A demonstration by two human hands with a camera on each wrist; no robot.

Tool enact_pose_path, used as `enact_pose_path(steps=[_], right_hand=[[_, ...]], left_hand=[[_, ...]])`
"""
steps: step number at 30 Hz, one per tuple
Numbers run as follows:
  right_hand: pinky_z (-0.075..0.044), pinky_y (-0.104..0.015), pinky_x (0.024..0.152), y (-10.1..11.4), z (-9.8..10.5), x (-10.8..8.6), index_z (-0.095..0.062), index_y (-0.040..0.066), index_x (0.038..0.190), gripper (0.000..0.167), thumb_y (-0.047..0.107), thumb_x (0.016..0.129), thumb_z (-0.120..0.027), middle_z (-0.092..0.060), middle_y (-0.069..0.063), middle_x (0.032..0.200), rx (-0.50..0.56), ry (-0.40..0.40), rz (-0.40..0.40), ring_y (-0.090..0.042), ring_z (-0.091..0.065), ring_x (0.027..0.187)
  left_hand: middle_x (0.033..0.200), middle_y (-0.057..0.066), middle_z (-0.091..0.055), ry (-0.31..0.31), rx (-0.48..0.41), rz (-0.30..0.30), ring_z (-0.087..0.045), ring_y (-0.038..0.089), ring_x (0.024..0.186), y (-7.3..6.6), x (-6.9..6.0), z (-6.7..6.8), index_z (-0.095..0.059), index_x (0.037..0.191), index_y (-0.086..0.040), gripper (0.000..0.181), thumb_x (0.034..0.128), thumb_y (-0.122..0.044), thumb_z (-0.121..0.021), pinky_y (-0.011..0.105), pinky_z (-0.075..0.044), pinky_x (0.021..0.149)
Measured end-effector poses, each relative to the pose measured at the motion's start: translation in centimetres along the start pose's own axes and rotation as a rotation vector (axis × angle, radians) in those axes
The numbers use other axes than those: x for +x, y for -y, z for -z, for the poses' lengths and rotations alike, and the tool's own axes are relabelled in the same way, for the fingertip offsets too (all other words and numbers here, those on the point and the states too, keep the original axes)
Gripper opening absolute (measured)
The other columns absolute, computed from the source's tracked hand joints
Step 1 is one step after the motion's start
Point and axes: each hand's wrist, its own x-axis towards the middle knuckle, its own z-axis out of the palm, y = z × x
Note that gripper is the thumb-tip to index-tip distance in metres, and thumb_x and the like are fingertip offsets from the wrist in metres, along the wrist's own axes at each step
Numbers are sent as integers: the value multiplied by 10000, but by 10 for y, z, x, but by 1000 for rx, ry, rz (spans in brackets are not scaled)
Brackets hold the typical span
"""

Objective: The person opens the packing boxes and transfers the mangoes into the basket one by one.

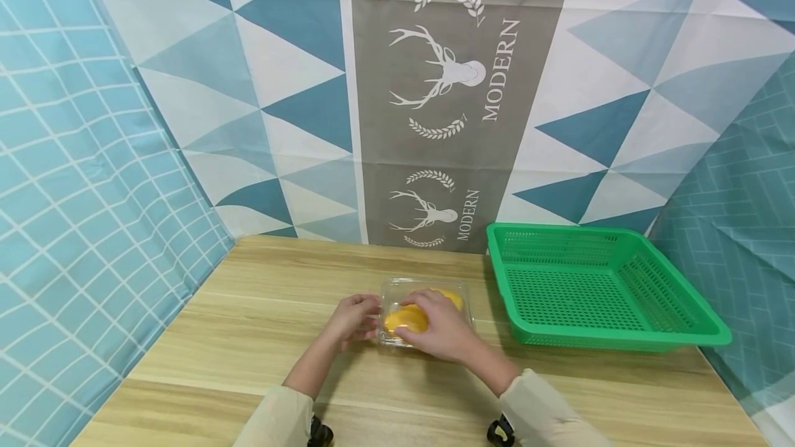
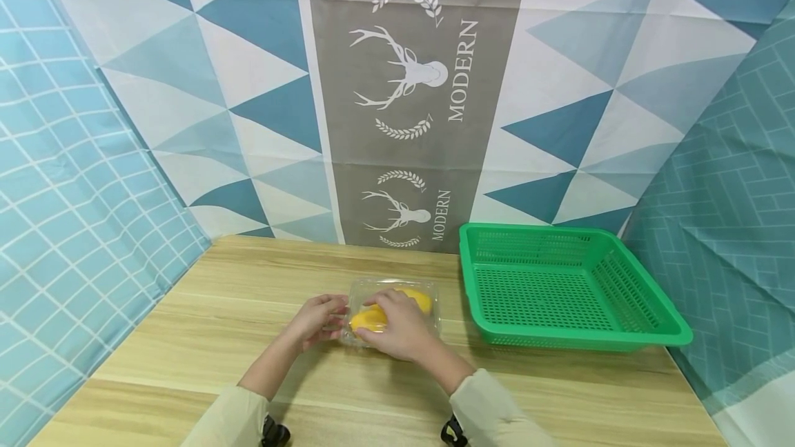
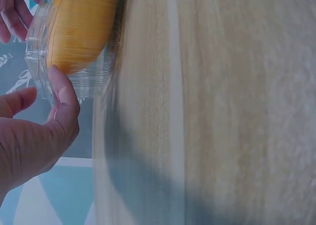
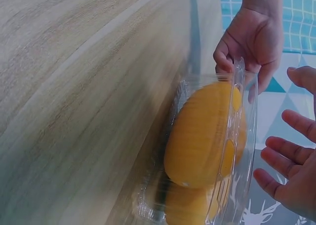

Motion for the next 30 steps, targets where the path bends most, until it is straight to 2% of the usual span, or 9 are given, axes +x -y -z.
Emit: enact_pose_path(steps=[3, 18, 30], right_hand=[[-430, -450, 972, 1, -2, 1, -634, 188, 1126, 439, 442, 774, -701, -605, -16, 1203, -43, 13, -3, -229, -541, 1140], [-417, -418, 983, 3, -13, 1, -598, 222, 1182, 489, 512, 791, -649, -569, -18, 1243, -271, 74, 86, -204, -514, 1163], [-397, -427, 994, 0, -20, 2, -586, 203, 1205, 539, 503, 769, -686, -558, -26, 1254, -357, 59, 120, -216, -507, 1162]], left_hand=[[1087, 166, -602, -2, 0, 4, -576, 126, 701, 1, 0, 0, -501, 1236, 38, 388, 941, -214, -511, 244, -555, 637], [1125, 196, -564, 2, -10, 5, -566, 135, 715, 1, 0, -3, -482, 1252, 65, 402, 937, -183, -520, 245, -554, 638], [1064, 159, -590, 31, -8, -16, -576, 114, 697, 4, 3, -2, -489, 1243, 80, 391, 935, -157, -535, 220, -541, 626]])
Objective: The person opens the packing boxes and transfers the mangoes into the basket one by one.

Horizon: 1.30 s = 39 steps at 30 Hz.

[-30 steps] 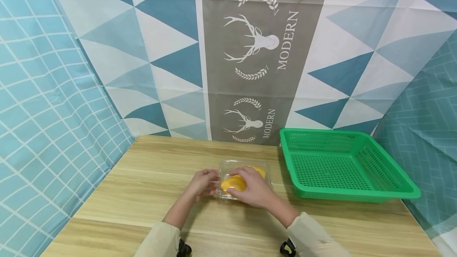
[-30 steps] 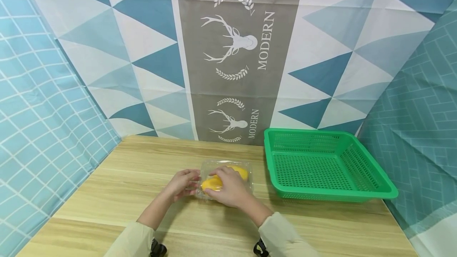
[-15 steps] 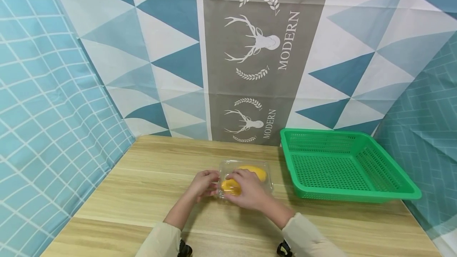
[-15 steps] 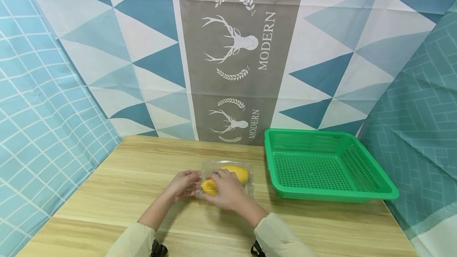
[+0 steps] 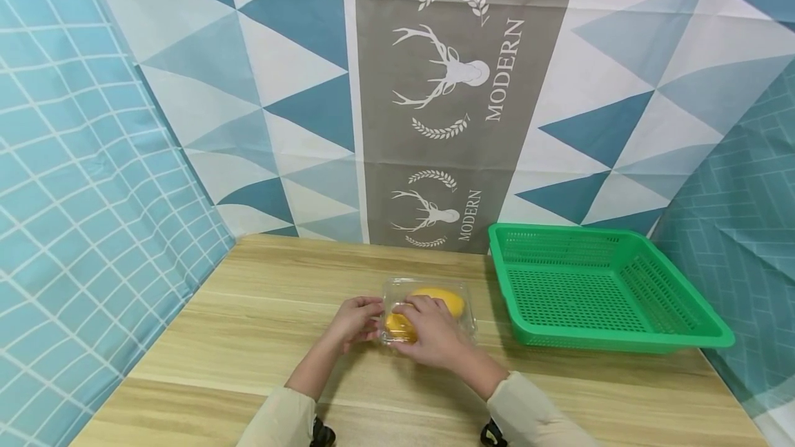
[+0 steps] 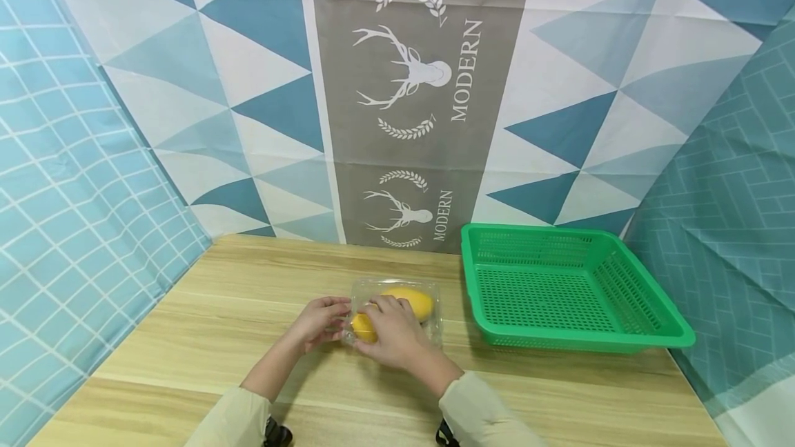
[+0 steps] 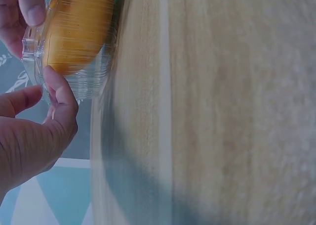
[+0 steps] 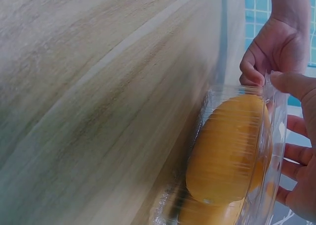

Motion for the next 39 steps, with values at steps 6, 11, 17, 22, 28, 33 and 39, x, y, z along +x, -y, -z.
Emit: enact_pose_path(steps=[6, 11, 17, 22, 28, 33, 39], right_hand=[[-404, -420, 961, 1, 1, 2, -590, 197, 1195, 529, 497, 771, -689, -562, -24, 1244, -51, 9, 12, -202, -510, 1155], [-410, -422, 949, 1, 2, 5, -593, 199, 1191, 536, 506, 764, -693, -570, -22, 1246, -66, 25, 18, -201, -511, 1164], [-410, -428, 936, 2, 4, 8, -619, 203, 1160, 498, 500, 767, -697, -578, -26, 1232, -49, 49, 14, -210, -519, 1148], [-416, -426, 923, 4, 6, 9, -632, 195, 1142, 473, 495, 779, -683, -580, -26, 1227, -49, 57, 26, -210, -527, 1132], [-424, -442, 912, 6, 3, 10, -641, 172, 1135, 460, 461, 779, -675, -584, -23, 1211, -62, 67, 20, -210, -533, 1108], [-436, -432, 898, 8, -3, 9, -639, 146, 1126, 458, 434, 770, -660, -599, -28, 1183, -99, 57, 16, -204, -541, 1069], [-440, -400, 861, 12, -5, 6, -654, 136, 1066, 400, 405, 770, -638, -613, -14, 1114, -116, 25, 15, -190, -547, 1009]], left_hand=[[1026, 126, -591, 6, -4, 3, -578, 108, 689, 0, 0, 0, -494, 1237, 65, 368, 939, -148, -524, 210, -530, 616], [1026, 130, -594, -3, -4, 10, -581, 113, 684, 1, 2, 0, -503, 1231, 58, 356, 935, -138, -526, 214, -531, 611], [1045, 134, -583, -10, -8, 15, -572, 109, 681, 0, 3, 1, -505, 1232, 49, 355, 931, -138, -531, 210, -529, 611], [1025, 118, -586, -15, -16, 23, -571, 102, 666, 0, 3, 2, -514, 1231, 40, 351, 929, -138, -537, 206, -524, 600], [1029, 120, -582, 0, -12, 19, -573, 100, 673, 0, 2, 2, -498, 1245, 46, 363, 935, -140, -532, 201, -521, 601], [1034, 125, -585, 9, -14, 19, -570, 96, 673, 2, 2, 2, -484, 1256, 54, 374, 937, -138, -528, 199, -523, 601], [1040, 133, -589, -6, -14, 19, -565, 90, 665, 2, 2, 1, -489, 1250, 46, 363, 937, -133, -529, 199, -521, 593]])
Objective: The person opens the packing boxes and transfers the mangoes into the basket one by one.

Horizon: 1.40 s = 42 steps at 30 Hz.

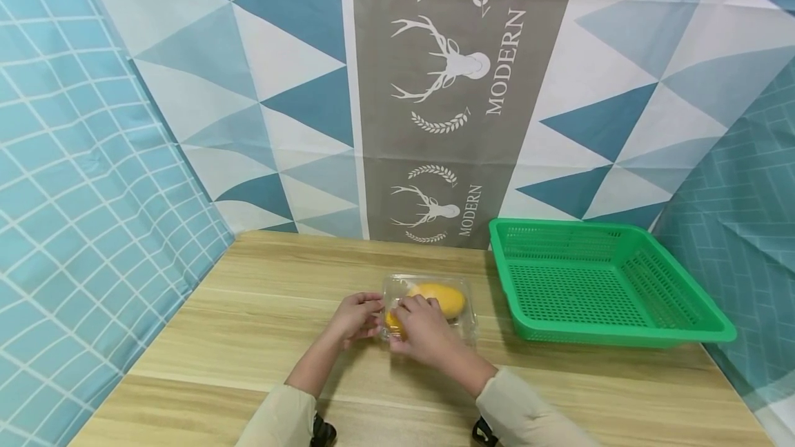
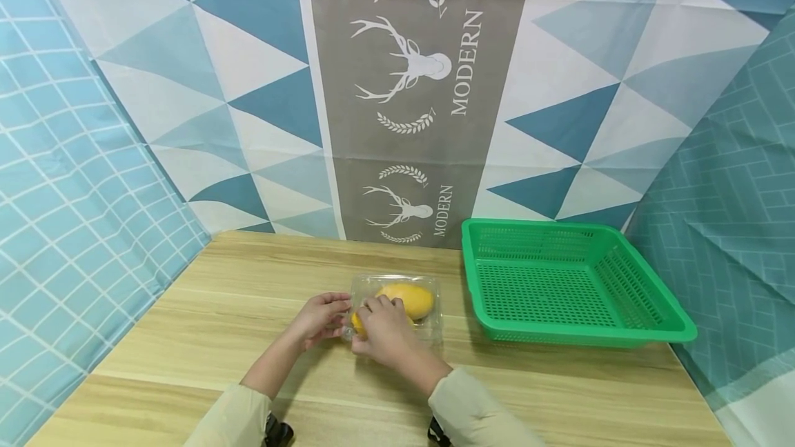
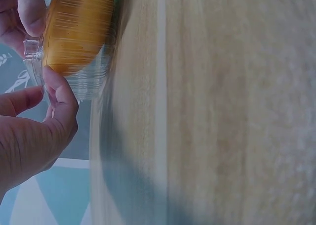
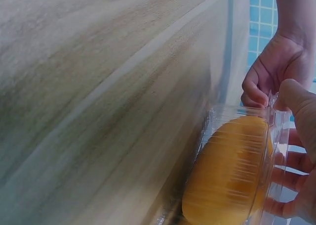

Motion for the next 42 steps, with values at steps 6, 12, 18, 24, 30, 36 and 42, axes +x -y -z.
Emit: enact_pose_path(steps=[6, 12, 18, 24, 30, 36, 42], right_hand=[[-458, -414, 888, -1, 6, 0, -626, 121, 1147, 473, 419, 782, -676, -607, -40, 1162, 6, 50, 20, -203, -549, 1063], [-470, -408, 898, -2, 10, 0, -615, 101, 1170, 484, 375, 781, -703, -604, -58, 1170, 30, 83, 46, -207, -551, 1062], [-491, -389, 873, 1, 6, -2, -623, 74, 1150, 447, 334, 789, -672, -619, -46, 1123, -42, 49, 81, -197, -560, 1027], [-506, -389, 881, 2, 2, -4, -641, 70, 1105, 406, 327, 792, -655, -628, -44, 1097, -110, -22, 115, -201, -580, 1017], [-513, -411, 906, 1, -1, -5, -662, 72, 1062, 353, 313, 806, -635, -651, -79, 1140, -142, -59, 140, -224, -603, 1064], [-519, -414, 903, 0, -7, -6, -685, 82, 1011, 288, 280, 809, -635, -676, -72, 1121, -157, -137, 157, -211, -624, 1068], [-532, -409, 879, -2, -12, -6, -699, 80, 965, 262, 266, 783, -673, -702, -57, 1056, -158, -235, 178, -194, -647, 1031]], left_hand=[[1009, 121, -593, -3, -7, -5, -560, 92, 664, 1, 1, -1, -494, 1240, 55, 361, 934, -131, -539, 201, -509, 580], [991, 98, -592, 2, 4, -3, -570, 90, 670, 1, 0, 0, -489, 1252, 44, 363, 943, -143, -526, 200, -519, 580], [1004, 99, -592, 3, 8, -4, -572, 92, 674, 2, 0, 0, -484, 1265, 38, 376, 946, -156, -525, 204, -518, 578], [972, 79, -599, 2, 3, 0, -572, 87, 666, 1, -1, 0, -487, 1263, 35, 372, 944, -151, -528, 201, -516, 577], [941, 72, -604, -12, -8, 4, -571, 85, 658, 2, 1, 0, -503, 1245, 29, 351, 936, -136, -533, 199, -517, 577], [1015, 123, -606, -14, -12, 7, -577, 88, 670, 1, 1, 0, -505, 1241, 30, 348, 935, -133, -534, 202, -528, 590], [1066, 152, -592, -5, -8, 1, -575, 82, 675, -1, -1, 0, -485, 1260, 39, 370, 939, -140, -531, 196, -528, 593]])
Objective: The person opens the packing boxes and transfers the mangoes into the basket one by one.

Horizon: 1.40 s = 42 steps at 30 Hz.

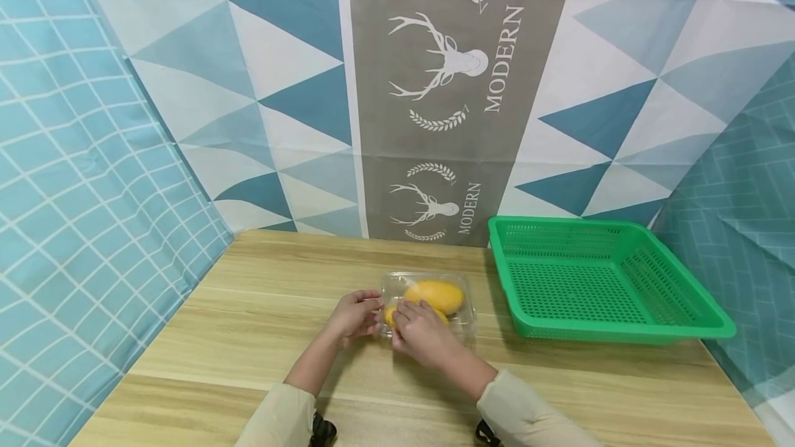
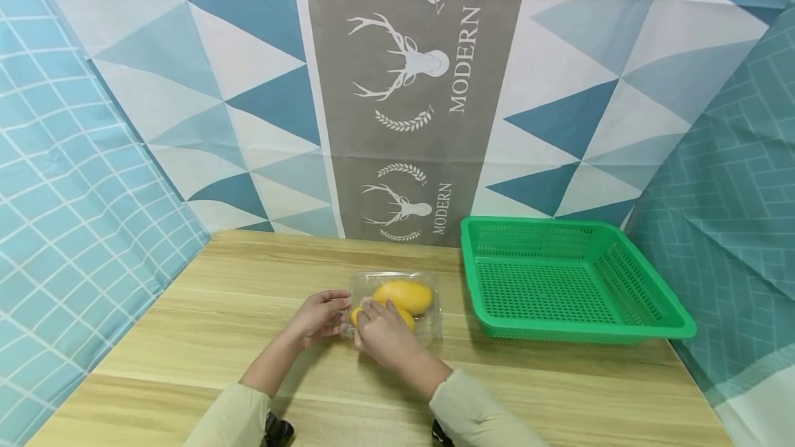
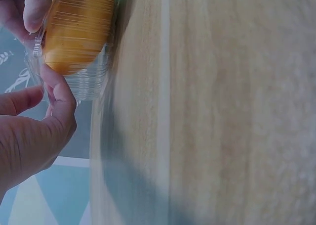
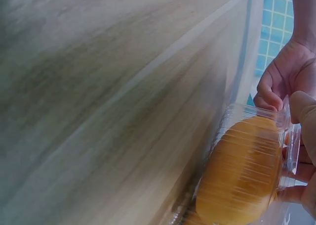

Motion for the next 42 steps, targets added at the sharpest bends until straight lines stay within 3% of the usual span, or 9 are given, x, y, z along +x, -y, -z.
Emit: enact_pose_path(steps=[7, 19, 30, 42], right_hand=[[-544, -411, 852, 0, -4, -3, -702, 84, 918, 212, 244, 781, -680, -714, -59, 1016, 32, -89, -4, -196, -661, 1009], [-449, -404, 1012, -4, 7, -8, -674, 93, 1092, 361, 341, 830, -658, -637, -84, 1206, 163, 61, -66, -211, -581, 1151], [-503, -370, 915, -41, 29, -26, -678, 103, 1063, 429, 378, 743, -754, -667, -80, 1104, 219, 2, -121, -219, -605, 1035], [-511, -390, 918, -67, 33, -52, -665, 91, 1099, 458, 365, 744, -760, -642, -101, 1152, 283, 59, -224, -246, -591, 1082]], left_hand=[[1043, 128, -606, -5, 6, -2, -578, 83, 672, -1, -1, -1, -497, 1253, 34, 365, 936, -141, -540, 201, -525, 587], [1066, 161, -582, 17, 19, -18, -572, 98, 699, 1, -1, 2, -485, 1267, 39, 376, 946, -151, -529, 217, -526, 623], [1034, 145, -588, -6, 16, -22, -569, 105, 680, 1, -1, 2, -508, 1241, 36, 338, 942, -119, -525, 216, -521, 592], [1022, 133, -594, -26, 18, -19, -575, 104, 670, -1, -2, 5, -515, 1244, 32, 344, 939, -125, -534, 216, -523, 579]])
